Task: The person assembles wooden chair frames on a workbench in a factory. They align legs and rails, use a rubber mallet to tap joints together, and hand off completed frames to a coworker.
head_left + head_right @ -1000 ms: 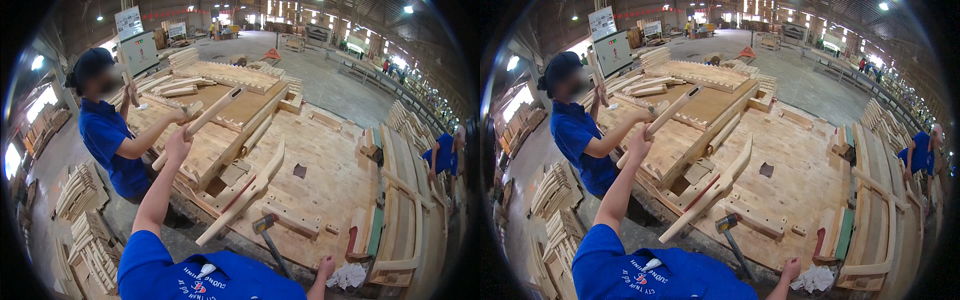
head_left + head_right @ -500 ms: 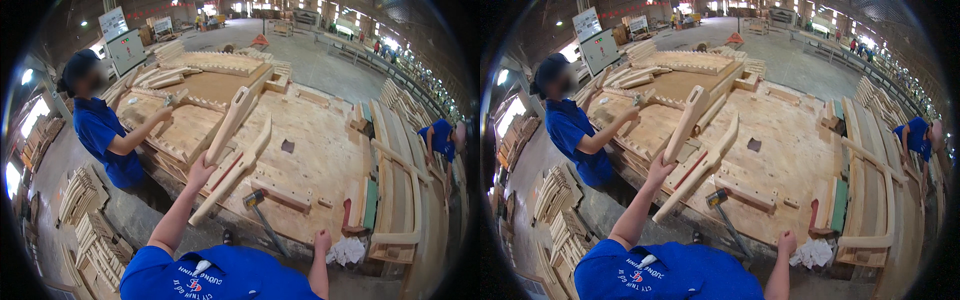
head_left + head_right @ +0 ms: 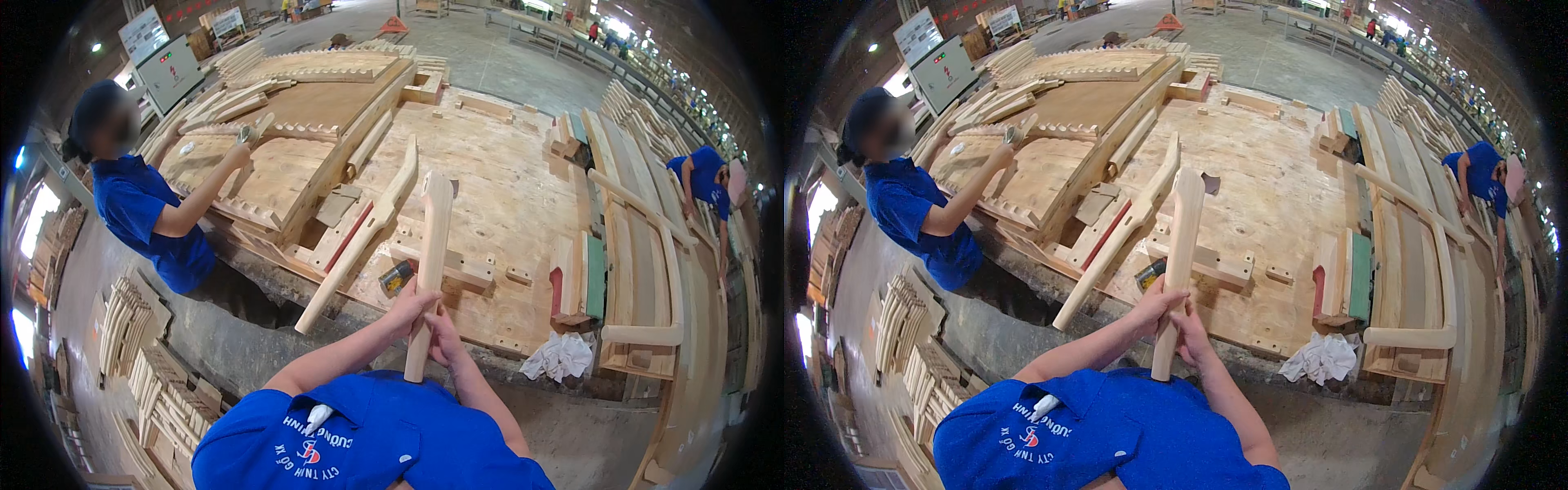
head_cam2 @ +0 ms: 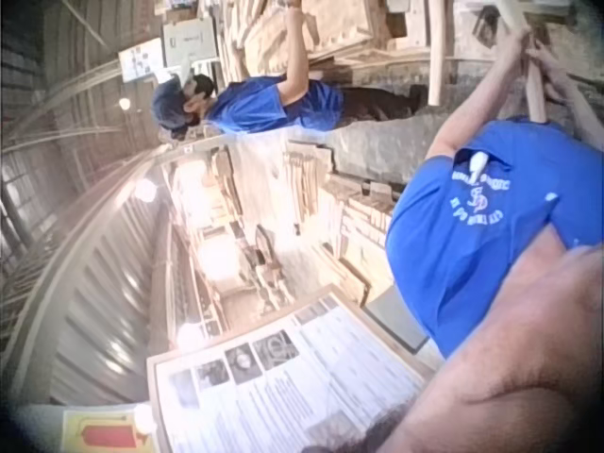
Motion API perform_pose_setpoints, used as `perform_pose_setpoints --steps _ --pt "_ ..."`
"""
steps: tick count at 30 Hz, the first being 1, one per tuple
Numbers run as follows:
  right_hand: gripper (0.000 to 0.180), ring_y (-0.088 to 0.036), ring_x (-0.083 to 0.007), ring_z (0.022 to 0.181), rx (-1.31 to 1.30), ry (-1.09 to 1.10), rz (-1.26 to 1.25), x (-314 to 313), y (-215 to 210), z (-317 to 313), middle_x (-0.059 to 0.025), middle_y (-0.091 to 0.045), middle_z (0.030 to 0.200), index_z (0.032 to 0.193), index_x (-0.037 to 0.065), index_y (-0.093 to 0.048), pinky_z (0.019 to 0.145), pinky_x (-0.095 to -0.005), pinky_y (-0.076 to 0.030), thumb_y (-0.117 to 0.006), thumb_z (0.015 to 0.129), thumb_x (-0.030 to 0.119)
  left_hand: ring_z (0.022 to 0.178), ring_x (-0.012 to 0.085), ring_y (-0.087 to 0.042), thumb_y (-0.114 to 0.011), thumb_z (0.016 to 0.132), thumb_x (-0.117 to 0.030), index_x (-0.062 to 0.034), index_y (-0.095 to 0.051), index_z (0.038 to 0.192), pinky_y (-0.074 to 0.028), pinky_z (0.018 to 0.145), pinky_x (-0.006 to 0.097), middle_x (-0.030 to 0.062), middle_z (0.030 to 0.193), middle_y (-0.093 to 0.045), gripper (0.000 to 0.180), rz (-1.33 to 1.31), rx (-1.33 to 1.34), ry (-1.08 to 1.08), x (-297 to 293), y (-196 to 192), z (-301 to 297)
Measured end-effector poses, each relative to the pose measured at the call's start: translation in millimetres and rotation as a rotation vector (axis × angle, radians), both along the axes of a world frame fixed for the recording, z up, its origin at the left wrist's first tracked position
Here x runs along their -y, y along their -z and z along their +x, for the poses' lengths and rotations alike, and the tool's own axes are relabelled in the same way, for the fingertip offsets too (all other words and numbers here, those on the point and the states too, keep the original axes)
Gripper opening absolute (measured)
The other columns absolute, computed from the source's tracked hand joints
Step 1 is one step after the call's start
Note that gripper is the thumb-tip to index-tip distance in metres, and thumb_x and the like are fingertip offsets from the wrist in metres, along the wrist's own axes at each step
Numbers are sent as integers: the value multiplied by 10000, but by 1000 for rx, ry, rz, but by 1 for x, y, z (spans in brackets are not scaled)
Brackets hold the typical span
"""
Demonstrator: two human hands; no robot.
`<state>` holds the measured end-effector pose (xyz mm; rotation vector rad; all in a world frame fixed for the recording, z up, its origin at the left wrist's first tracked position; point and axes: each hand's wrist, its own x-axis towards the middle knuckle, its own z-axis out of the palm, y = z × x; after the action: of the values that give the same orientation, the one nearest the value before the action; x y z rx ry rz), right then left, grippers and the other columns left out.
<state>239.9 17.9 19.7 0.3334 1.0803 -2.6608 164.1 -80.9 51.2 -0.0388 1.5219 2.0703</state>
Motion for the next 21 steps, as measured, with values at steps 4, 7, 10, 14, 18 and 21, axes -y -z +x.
perform_pose_setpoints --steps 4,7,10,14,18,21 --pt "352 -624 -205 642 -85 -34 167 6 5 -10 -131 -608 842 1193 61 -411 553 -322 -542 -553 893 175 965 195 -549 -601 874 -230 -55 -475 1173 -463 848 397 76 1021 -548 369 -87 159 86 27 -11 -16" --pt "300 -603 -186 557 -26 -4 140 8 -4 -11 -131 -602 766 1140 56 -426 510 -291 -531 -570 888 133 1105 311 -503 -607 861 -381 -47 -516 1214 -372 973 419 169 1152 -548 494 -988 -1007 -42 103 5 -36" --pt "306 -595 -174 566 16 20 173 14 -3 -7 -135 -596 785 1142 66 -403 489 -304 -530 -564 888 120 1084 301 -538 -686 777 -384 -47 -504 1232 -421 935 428 196 1138 -567 595 -1566 -899 -39 183 28 -31" --pt "324 -589 -173 585 25 28 154 19 -4 -13 -139 -587 812 1158 74 -365 467 -316 -526 -549 893 110 773 259 -663 -719 745 -317 -27 -477 1223 -532 708 378 169 980 -643 609 -1065 -120 218 241 54 -24" --pt "512 -579 -169 561 70 53 225 21 -3 -23 -137 -573 782 1345 147 -264 463 -311 -518 -511 900 88 602 192 -632 -695 766 -229 -5 -448 1178 -521 540 329 143 851 -625 530 -828 -167 214 229 37 -17" --pt "703 -573 -168 549 57 108 267 26 -11 -28 -127 -569 762 1464 216 -116 459 -314 -514 -503 894 76 558 166 -577 -645 809 -147 -10 -327 1251 -501 482 320 93 813 -557 562 -515 -72 181 210 15 -14"
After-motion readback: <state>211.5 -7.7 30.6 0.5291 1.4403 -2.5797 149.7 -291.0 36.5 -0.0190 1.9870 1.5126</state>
